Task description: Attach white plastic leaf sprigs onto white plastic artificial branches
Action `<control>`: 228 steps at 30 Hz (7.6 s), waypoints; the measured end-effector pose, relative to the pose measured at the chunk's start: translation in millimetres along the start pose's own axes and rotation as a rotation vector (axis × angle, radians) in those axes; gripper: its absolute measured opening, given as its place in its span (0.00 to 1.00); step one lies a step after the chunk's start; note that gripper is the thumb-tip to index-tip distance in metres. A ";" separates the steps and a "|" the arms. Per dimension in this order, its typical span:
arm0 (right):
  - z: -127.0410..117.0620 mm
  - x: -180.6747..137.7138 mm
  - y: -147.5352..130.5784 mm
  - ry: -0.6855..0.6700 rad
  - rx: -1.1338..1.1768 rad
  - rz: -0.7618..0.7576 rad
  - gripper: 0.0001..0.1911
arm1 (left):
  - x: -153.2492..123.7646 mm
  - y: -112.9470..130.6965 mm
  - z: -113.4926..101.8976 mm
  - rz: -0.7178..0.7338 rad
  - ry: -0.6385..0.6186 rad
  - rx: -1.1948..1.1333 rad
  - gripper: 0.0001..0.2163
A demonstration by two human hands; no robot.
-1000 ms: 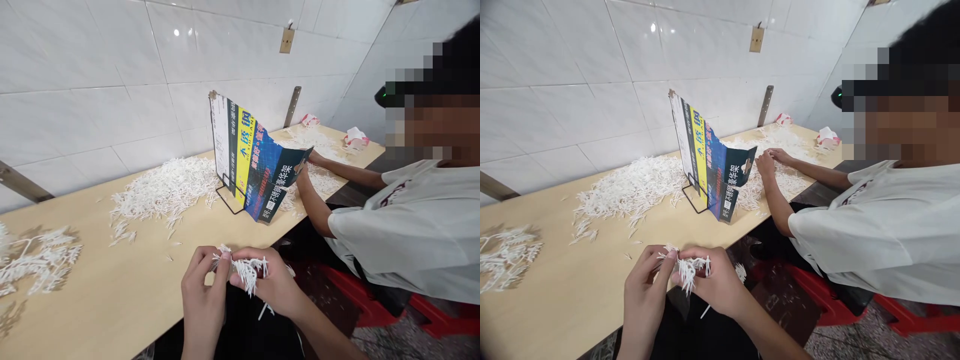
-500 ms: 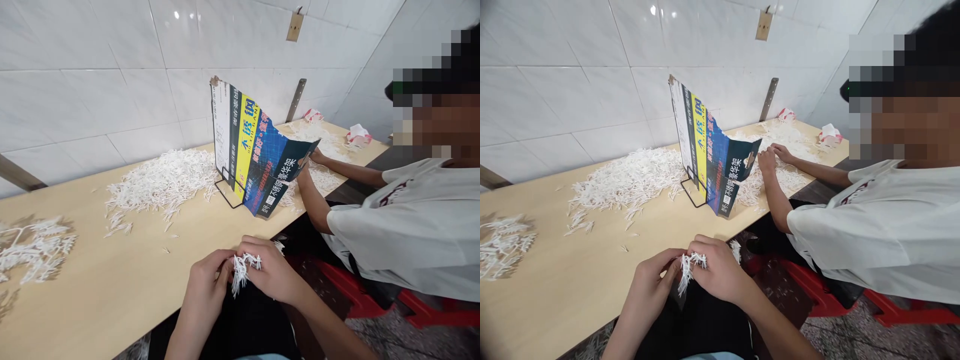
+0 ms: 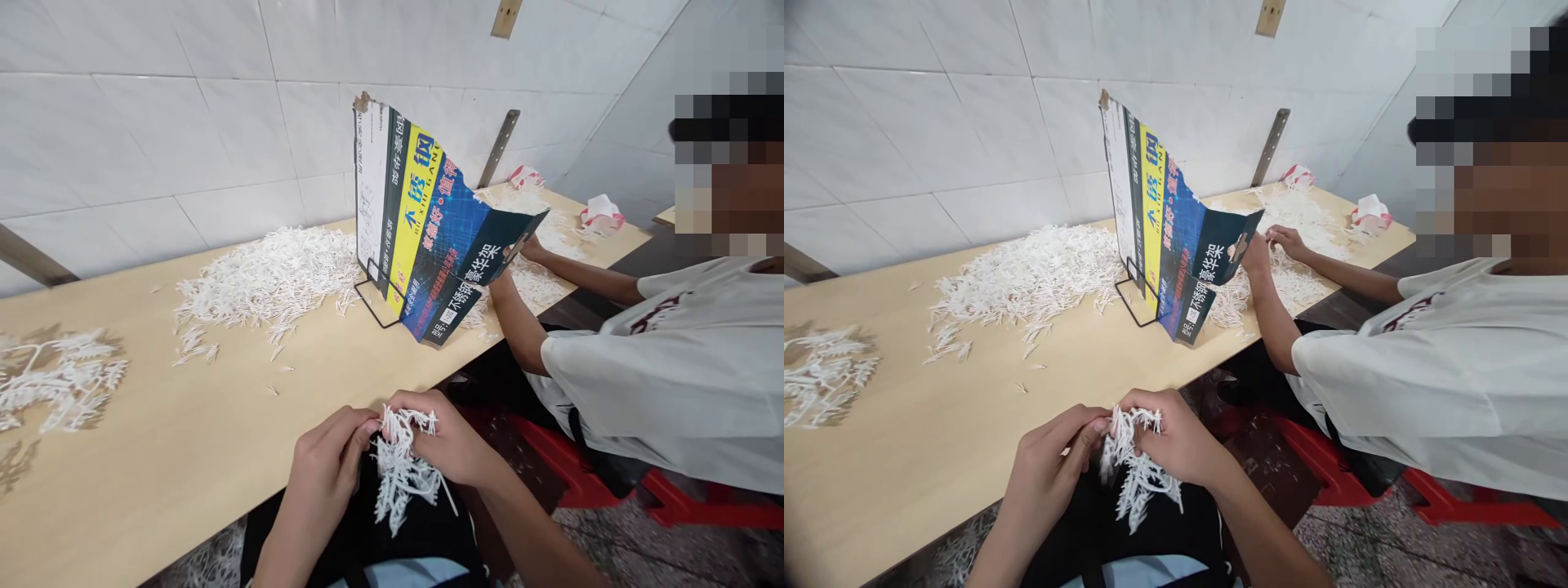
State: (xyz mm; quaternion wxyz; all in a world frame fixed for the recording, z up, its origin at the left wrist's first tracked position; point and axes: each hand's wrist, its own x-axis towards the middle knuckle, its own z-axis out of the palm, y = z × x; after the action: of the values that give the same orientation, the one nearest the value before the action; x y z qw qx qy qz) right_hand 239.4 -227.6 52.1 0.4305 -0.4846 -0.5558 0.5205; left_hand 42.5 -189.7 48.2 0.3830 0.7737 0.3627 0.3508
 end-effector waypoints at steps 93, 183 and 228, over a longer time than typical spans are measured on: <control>58.9 -2.6 36.1 0.139 0.727 -0.008 0.19 | -14.7 -26.3 7.2 -0.286 -0.207 -0.761 0.21; 48.0 74.0 58.4 0.342 0.669 0.014 0.15 | 15.0 -64.4 10.5 -0.310 0.236 -0.641 0.24; 6.3 92.9 57.2 0.048 0.132 -0.037 0.12 | 19.3 -70.2 13.7 -0.400 0.105 -0.441 0.14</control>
State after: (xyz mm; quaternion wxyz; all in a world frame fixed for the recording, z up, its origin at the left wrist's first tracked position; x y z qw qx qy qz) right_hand 223.6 -137.6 -7.9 0.4844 -0.4571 -0.5187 0.5361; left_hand 42.6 -147.2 -12.5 0.5840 0.5660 0.4423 0.3781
